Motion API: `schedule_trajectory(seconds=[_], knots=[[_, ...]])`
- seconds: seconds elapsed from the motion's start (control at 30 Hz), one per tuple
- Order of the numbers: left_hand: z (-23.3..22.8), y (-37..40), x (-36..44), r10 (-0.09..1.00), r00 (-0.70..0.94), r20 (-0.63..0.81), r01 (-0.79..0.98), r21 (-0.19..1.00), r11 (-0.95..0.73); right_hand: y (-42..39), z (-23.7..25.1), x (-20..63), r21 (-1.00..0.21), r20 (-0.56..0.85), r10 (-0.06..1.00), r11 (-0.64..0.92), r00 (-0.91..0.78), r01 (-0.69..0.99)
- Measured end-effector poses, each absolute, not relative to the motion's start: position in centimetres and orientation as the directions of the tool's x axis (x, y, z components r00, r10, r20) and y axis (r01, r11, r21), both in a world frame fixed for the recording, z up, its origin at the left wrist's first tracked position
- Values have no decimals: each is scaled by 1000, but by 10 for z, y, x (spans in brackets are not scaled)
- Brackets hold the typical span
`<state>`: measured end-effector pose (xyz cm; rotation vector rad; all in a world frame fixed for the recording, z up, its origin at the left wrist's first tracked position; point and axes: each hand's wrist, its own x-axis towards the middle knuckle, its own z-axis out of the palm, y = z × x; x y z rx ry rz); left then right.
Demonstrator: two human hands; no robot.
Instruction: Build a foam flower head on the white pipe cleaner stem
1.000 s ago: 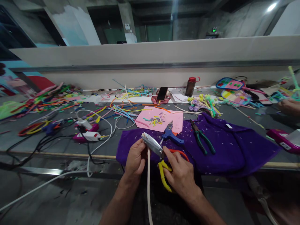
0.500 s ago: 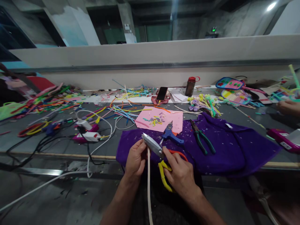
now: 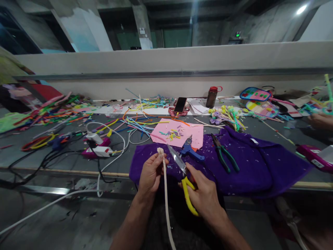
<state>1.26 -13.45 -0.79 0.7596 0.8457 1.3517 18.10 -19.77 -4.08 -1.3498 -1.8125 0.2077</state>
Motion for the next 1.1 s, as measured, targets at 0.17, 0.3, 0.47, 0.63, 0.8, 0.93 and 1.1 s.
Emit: schedule_trajectory(seconds=[0.17,0.3,0.47,0.63,0.8,0.93,1.1], knots=[[-5,-132,10,998,-22,-62,-484,874,44,-203,-31,186,-705,363,932,262,17,659],[-3,-133,9,998,11,-60,-494,868,57,-205,-31,186,-712,329,944,269,-30,649],[0,-134,9,993,79,-88,-527,842,116,-205,-34,182,-666,377,924,314,-58,676],[0,-135,11,985,114,-127,-562,810,169,-203,-38,179,-603,464,880,396,-99,692],[-1,-136,13,984,125,-126,-564,807,175,-201,-42,175,-529,522,845,427,-115,733],[-1,-136,15,985,136,-110,-556,814,168,-199,-43,175,-491,538,830,448,-145,747],[-2,-137,13,988,105,-110,-544,825,149,-202,-39,179,-548,524,845,429,-105,718]])
